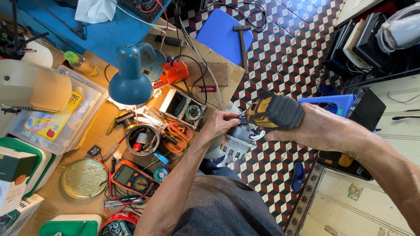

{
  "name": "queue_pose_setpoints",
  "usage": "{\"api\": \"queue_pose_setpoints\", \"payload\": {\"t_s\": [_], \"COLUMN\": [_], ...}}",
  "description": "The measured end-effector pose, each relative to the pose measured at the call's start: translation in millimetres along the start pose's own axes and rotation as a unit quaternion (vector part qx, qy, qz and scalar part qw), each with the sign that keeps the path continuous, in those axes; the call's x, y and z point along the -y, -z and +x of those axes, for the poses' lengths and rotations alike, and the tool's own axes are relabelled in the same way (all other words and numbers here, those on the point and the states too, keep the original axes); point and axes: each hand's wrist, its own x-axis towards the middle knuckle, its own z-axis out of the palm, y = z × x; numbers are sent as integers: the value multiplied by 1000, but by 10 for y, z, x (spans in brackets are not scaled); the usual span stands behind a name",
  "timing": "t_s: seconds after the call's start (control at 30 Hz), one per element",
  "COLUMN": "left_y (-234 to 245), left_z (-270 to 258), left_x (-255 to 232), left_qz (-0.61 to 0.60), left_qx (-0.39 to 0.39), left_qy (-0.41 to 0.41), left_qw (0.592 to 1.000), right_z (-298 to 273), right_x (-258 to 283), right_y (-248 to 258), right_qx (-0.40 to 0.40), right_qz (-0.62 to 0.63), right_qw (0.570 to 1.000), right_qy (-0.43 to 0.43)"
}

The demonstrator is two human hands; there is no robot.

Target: The person works on a white electrical component, likely a ceiling fan motor, at a cluttered workbench. They use a cordless drill to tighten screws on the component's wiring terminal block.

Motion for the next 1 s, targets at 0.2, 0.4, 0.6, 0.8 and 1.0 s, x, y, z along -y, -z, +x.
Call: {"api": "queue_pose_setpoints", "payload": {"t_s": [0.2, 0.4, 0.6, 0.8, 1.0], "left_y": [-3, 2, -11, -17, -16], "left_z": [-27, -20, 59, 95, 80], "left_x": [-18, -41, 7, 51, 82], "left_qz": [3, 18, 17, 5, -21], "left_qx": [-2, -7, 4, 24, 31], "left_qy": [5, 20, 12, 10, 3], "left_qw": [1000, 1000, 1000, 1000, 999], "right_z": [20, 36, 92, 104, 87], "right_x": [-19, -1, -85, -86, -68], "right_y": [-22, -13, -16, -13, 6], "right_qx": [0, 4, 8, 5, -4], "right_qz": [-10, -3, -3, -13, -29], "right_qw": [1000, 999, 1000, 1000, 1000], "right_qy": [-9, -35, 13, -8, 1]}}
